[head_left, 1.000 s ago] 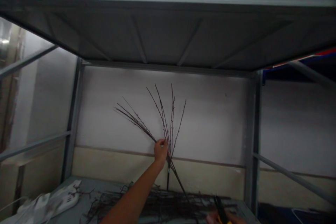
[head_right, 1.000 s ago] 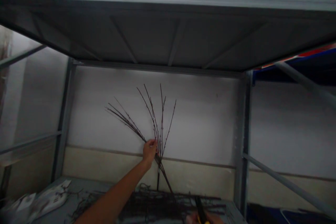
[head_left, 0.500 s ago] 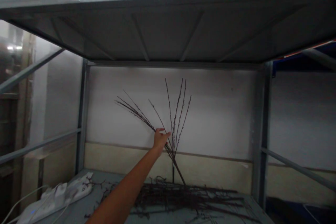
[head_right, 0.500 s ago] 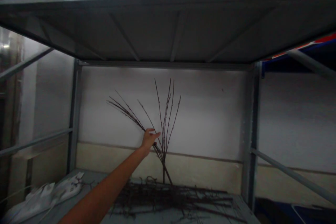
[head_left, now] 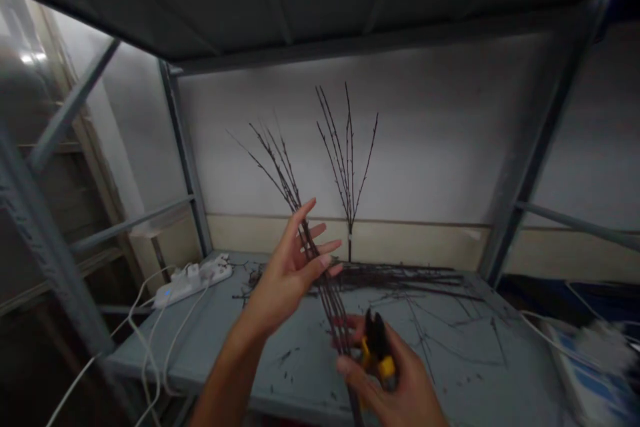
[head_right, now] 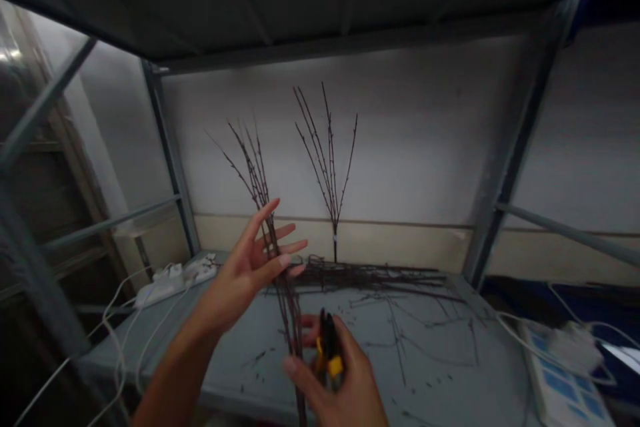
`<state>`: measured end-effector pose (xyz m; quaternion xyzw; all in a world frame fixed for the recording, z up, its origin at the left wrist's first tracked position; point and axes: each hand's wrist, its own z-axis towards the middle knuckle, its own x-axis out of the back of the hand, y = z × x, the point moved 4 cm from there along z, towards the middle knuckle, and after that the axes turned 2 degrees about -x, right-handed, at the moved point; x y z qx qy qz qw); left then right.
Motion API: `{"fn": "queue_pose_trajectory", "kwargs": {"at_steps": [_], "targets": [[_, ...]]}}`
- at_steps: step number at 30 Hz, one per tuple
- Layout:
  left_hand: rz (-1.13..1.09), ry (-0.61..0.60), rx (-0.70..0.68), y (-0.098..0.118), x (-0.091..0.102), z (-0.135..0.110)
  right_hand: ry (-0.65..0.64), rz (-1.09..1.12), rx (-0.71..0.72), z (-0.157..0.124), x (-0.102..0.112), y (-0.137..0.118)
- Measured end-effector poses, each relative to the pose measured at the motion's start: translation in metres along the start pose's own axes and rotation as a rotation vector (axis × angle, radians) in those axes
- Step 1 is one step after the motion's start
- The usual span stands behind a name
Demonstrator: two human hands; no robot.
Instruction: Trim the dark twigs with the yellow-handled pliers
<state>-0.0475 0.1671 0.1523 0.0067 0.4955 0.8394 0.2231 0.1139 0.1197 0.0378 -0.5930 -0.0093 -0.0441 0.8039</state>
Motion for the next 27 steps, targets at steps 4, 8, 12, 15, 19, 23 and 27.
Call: {"fn": "queue_pose_trajectory", "kwargs": {"at_steps": [4, 8, 12, 15, 19, 23, 27], "targets": [[-0.047, 0.213, -0.069, -0.034, -0.014, -0.04, 0.155, 0.229, -0.163, -0.022, -0.027, 0.009], [-0.049, 0.25, 0.1, -0.076, -0.019, -0.076, 0.214, 0.352, -0.213, -0.045, -0.023, 0.034], [0.083, 0.202, 0.199, -0.099, -0.025, -0.103, 0.248, 0.454, -0.245, -0.06, -0.014, 0.048], [0.127, 0.236, 0.135, -0.104, -0.026, -0.112, 0.278, 0.595, -0.339, -0.067, -0.014, 0.057], [0.131, 0.275, 0.138, -0.114, -0.021, -0.123, 0.341, 0.738, -0.426, -0.076, -0.018, 0.067], [0.13, 0.256, 0.178, -0.125, -0.019, -0.132, 0.441, 0.771, -0.44, -0.085, -0.017, 0.075], [0.138, 0.167, 0.198, -0.129, -0.024, -0.133, 0.433, 0.724, -0.402, -0.087, -0.011, 0.079]]}}
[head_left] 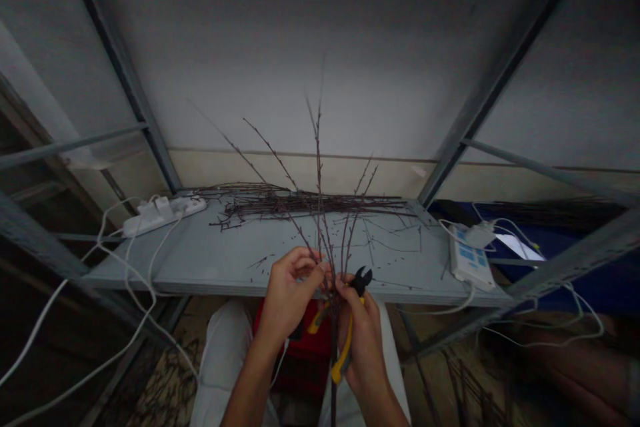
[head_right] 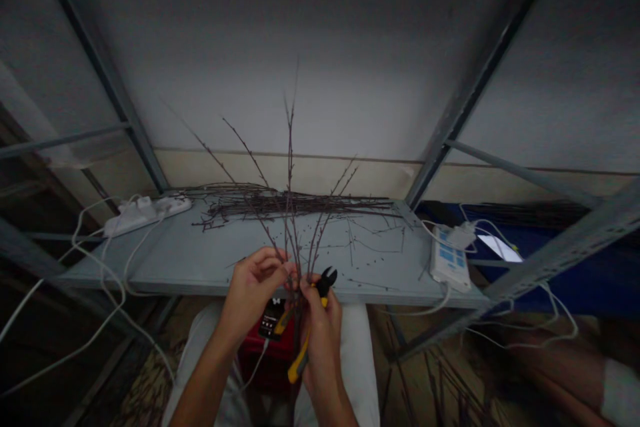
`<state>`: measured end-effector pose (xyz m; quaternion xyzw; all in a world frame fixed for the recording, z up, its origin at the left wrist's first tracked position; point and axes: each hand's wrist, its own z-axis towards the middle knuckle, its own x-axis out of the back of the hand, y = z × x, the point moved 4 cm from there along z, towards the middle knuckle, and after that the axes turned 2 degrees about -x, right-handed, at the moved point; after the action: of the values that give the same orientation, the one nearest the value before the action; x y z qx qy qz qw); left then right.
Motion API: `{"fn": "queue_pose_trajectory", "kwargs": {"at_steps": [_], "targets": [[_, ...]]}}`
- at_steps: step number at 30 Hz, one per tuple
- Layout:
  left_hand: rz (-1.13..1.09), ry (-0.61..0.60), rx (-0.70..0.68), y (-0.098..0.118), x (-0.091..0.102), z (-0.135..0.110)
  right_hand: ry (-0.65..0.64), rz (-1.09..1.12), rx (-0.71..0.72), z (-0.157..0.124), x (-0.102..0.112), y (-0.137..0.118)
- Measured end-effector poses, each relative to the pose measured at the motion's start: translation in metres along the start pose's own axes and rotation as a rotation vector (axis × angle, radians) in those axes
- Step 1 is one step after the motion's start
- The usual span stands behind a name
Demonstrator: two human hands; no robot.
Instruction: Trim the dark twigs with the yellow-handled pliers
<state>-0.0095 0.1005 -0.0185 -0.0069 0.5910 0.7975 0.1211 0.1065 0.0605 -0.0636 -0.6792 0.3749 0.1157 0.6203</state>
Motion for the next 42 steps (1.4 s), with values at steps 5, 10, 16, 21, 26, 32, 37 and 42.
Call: {"fn": "queue_pose_trajectory", "kwargs": {"at_steps": [5, 10, 16, 21, 26, 32, 37, 42], "targets": [[0.058, -0.037, -0.024, 0.0, -0.004, 0.0, -0.043, -0.346, 0.138, 0.009, 0.014, -0.012], [-0.1, 0.049, 0.016, -0.008, -0.006, 0.001, -0.048, -0.358, 0.176, 0.017, 0.025, -0.017], [-0.39, 0.027, 0.083, -0.006, -0.014, 0.0, -0.081, -0.229, 0.067, 0.008, 0.022, -0.024], [-0.377, -0.049, 0.091, -0.007, -0.015, -0.001, -0.14, -0.294, 0.085, -0.003, 0.024, -0.027], [-0.231, -0.108, 0.147, -0.017, -0.017, 0.0, -0.13, -0.345, 0.089, -0.004, 0.038, -0.015], [-0.188, -0.092, 0.162, -0.021, -0.017, 0.0, -0.123, -0.488, 0.162, -0.004, 0.044, -0.018], [-0.22, -0.057, 0.147, -0.019, -0.015, 0.001, -0.139, -0.523, 0.182, -0.005, 0.041, -0.019], [-0.202, 0.016, 0.145, -0.02, -0.011, 0.002, -0.131, -0.523, 0.164, -0.006, 0.039, -0.017]]}}
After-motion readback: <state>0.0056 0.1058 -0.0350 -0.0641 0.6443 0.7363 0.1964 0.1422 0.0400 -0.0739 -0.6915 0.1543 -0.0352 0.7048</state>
